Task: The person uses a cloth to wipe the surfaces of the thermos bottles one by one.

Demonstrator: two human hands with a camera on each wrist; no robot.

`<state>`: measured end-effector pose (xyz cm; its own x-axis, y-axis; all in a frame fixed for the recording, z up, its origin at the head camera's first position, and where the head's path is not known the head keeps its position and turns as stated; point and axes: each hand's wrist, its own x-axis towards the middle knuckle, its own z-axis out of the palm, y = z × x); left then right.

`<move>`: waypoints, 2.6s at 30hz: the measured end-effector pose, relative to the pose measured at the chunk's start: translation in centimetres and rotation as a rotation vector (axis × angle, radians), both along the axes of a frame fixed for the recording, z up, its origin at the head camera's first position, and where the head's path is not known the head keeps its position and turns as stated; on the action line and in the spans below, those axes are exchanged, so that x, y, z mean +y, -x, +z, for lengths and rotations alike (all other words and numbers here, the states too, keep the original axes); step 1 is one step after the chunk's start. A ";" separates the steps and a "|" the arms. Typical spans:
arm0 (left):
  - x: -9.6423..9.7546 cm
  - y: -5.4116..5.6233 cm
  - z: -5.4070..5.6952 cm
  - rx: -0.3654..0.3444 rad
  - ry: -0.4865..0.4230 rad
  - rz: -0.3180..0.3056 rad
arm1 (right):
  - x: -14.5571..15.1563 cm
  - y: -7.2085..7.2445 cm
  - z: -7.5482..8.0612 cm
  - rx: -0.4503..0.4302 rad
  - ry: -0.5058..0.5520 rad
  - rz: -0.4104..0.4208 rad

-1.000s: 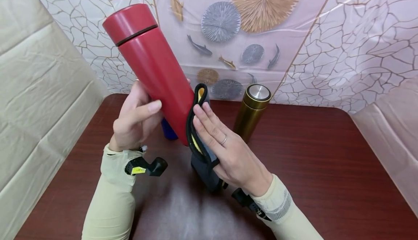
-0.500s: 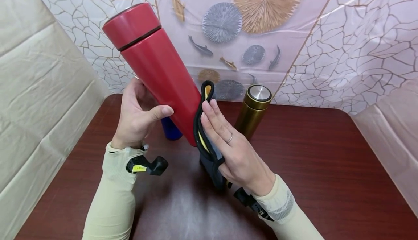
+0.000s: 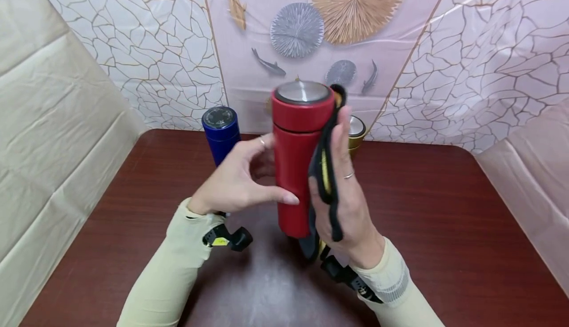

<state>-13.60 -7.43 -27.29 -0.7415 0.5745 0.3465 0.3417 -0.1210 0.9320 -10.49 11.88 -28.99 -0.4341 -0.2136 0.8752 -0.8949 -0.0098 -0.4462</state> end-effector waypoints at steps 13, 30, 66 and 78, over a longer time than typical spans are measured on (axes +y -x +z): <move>1.5 0.0 -0.4 0.086 -0.068 0.093 | 0.7 0.6 0.0 0.123 -0.042 -0.179; -4.4 1.3 1.4 0.206 -0.507 0.364 | -1.6 0.9 -2.8 0.165 -0.524 -0.133; -0.7 0.9 -0.2 0.157 -0.212 0.209 | -0.5 0.7 -0.9 0.246 -0.275 -0.240; -4.8 1.4 1.5 0.191 -0.543 0.306 | -1.8 0.8 -2.8 0.318 -0.575 -0.239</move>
<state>-14.97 -12.19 -25.76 -0.7403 0.0530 0.6702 0.5893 -0.4286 0.6849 -11.32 10.13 -31.74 -0.2685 -0.6117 0.7441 -0.9310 0.3632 -0.0374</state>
